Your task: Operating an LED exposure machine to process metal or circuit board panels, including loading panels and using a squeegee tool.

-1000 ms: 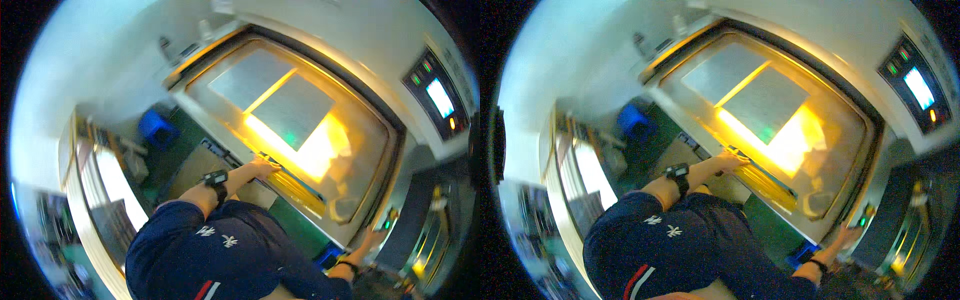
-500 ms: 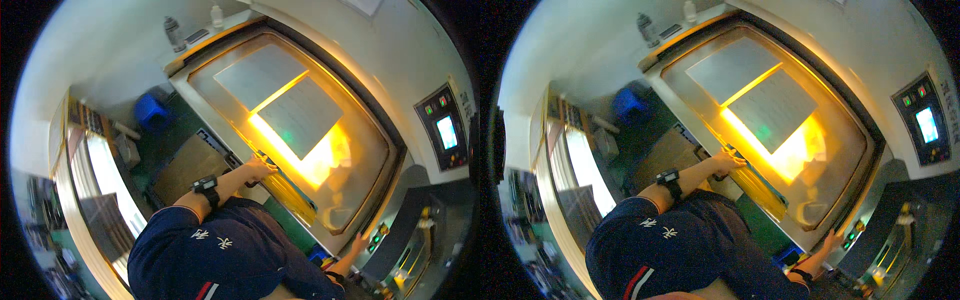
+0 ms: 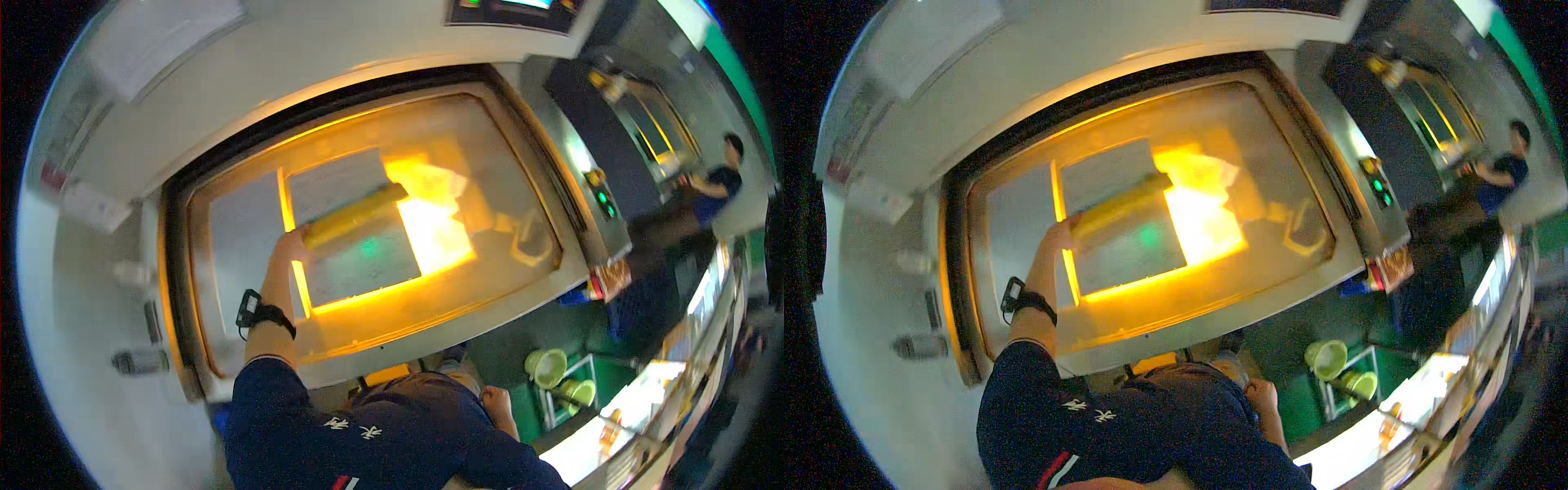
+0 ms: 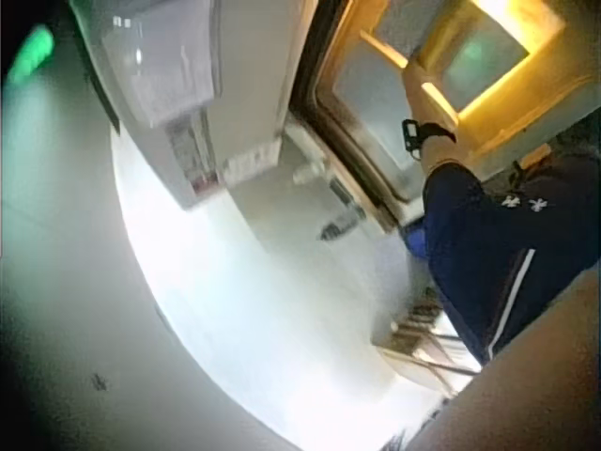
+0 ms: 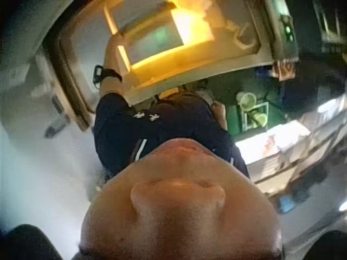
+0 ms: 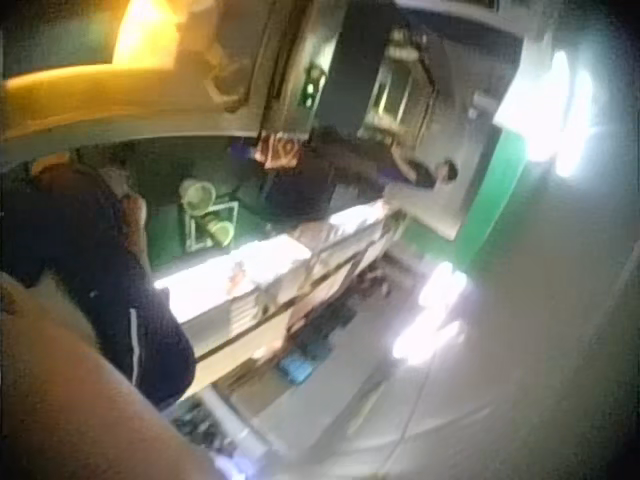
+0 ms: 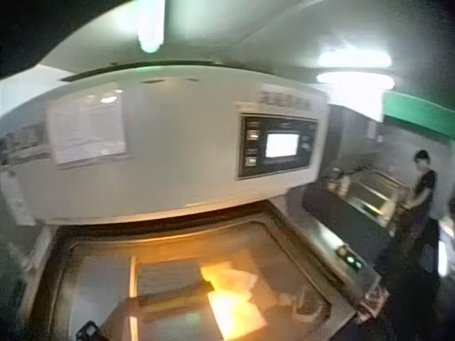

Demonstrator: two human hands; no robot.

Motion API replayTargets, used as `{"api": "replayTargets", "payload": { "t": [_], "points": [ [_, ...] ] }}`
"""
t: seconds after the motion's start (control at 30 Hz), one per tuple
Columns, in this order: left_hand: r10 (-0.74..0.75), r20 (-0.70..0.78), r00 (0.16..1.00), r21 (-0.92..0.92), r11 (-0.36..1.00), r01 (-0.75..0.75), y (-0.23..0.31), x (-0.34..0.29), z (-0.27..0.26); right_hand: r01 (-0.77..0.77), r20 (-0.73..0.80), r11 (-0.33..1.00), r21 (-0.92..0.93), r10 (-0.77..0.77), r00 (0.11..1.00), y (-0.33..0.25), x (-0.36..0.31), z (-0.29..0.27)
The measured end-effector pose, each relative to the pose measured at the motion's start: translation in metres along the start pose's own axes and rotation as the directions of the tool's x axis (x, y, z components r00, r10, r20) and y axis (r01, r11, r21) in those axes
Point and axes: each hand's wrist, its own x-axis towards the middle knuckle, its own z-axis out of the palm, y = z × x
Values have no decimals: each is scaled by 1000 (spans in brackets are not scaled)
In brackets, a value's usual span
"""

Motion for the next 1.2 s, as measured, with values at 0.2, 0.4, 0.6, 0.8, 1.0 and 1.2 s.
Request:
{"api": "replayTargets", "payload": {
  "t": [0.2,0.4,0.6,0.8,1.0,1.2],
  "points": [
    [-299,-184,936,-119,952,280,67,135,-1,64,-193,995,-83,-79,978,-112,5,-1],
    [151,23,988,-110,983,-147,71,79,29,151,-348,985,-86,-172,922,-184,40,-9],
    [319,277,907,133,922,-364,91,-111,62,308,-497,801,-512,-570,655,-231,76,-51],
    [275,333,902,38,952,-305,89,-213,109,584,279,361,-728,-621,732,-220,151,-50],
    [22,43,999,49,999,-24,134,-258,37,796,360,299,-526,-770,527,-244,190,-54],
    [-141,-47,989,-21,990,140,176,-300,134,862,433,32,-505,-855,286,-216,183,-75]
  ]
}}
